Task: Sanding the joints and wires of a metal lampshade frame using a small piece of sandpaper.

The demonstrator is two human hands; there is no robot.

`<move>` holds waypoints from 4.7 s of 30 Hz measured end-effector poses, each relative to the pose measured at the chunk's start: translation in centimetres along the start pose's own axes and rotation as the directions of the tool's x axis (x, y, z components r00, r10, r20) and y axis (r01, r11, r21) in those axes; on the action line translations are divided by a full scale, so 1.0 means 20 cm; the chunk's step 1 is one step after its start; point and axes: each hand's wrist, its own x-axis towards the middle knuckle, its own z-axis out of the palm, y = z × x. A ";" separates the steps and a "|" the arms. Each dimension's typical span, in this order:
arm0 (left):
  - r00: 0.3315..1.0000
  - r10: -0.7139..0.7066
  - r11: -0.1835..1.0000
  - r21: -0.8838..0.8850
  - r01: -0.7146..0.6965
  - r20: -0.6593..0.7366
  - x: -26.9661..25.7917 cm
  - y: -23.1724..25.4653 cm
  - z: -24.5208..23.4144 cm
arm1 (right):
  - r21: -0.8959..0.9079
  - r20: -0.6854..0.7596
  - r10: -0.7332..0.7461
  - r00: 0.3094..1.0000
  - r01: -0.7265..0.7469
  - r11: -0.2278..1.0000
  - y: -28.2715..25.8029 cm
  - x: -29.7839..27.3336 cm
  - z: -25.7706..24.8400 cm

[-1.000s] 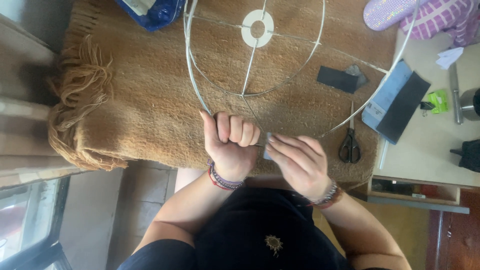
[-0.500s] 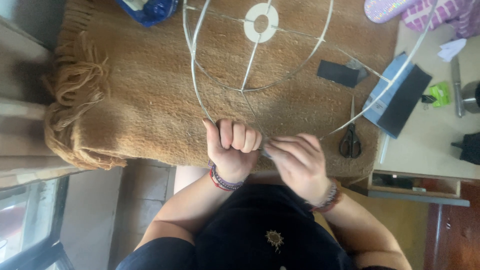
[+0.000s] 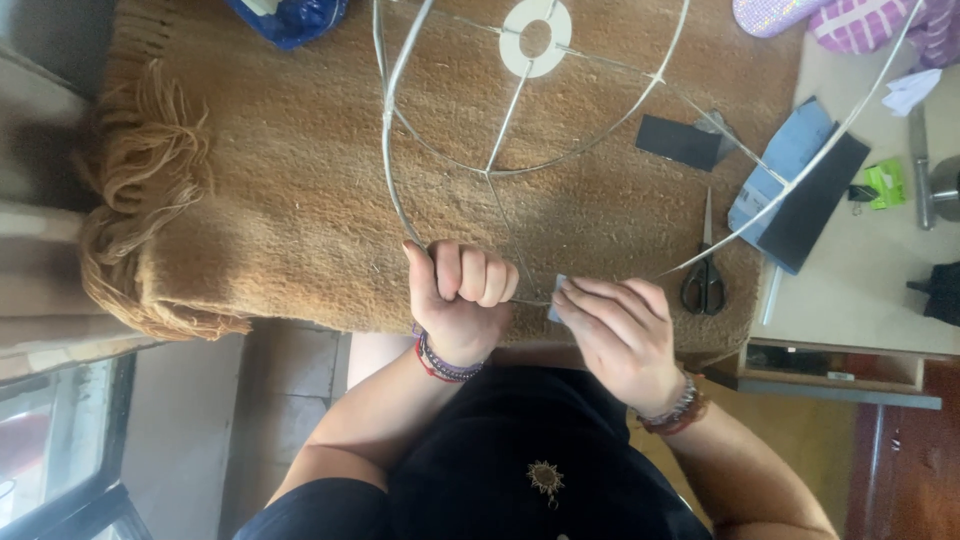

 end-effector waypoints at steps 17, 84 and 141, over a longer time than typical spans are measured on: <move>1.000 -0.021 0.995 -0.098 0.019 -0.017 0.05 0.08 0.00 | -0.012 -0.055 -0.069 0.996 0.069 0.998 0.00 0.03 -0.04; 0.876 -0.238 -0.747 0.497 -0.441 0.419 -0.23 0.16 0.03 | -0.285 0.042 -0.264 0.964 0.265 0.921 0.06 0.05 0.06; 0.749 -0.321 -0.500 0.568 -0.654 0.580 0.36 0.37 0.73 | -0.148 -0.291 -0.294 0.911 0.260 0.954 0.15 0.58 -0.30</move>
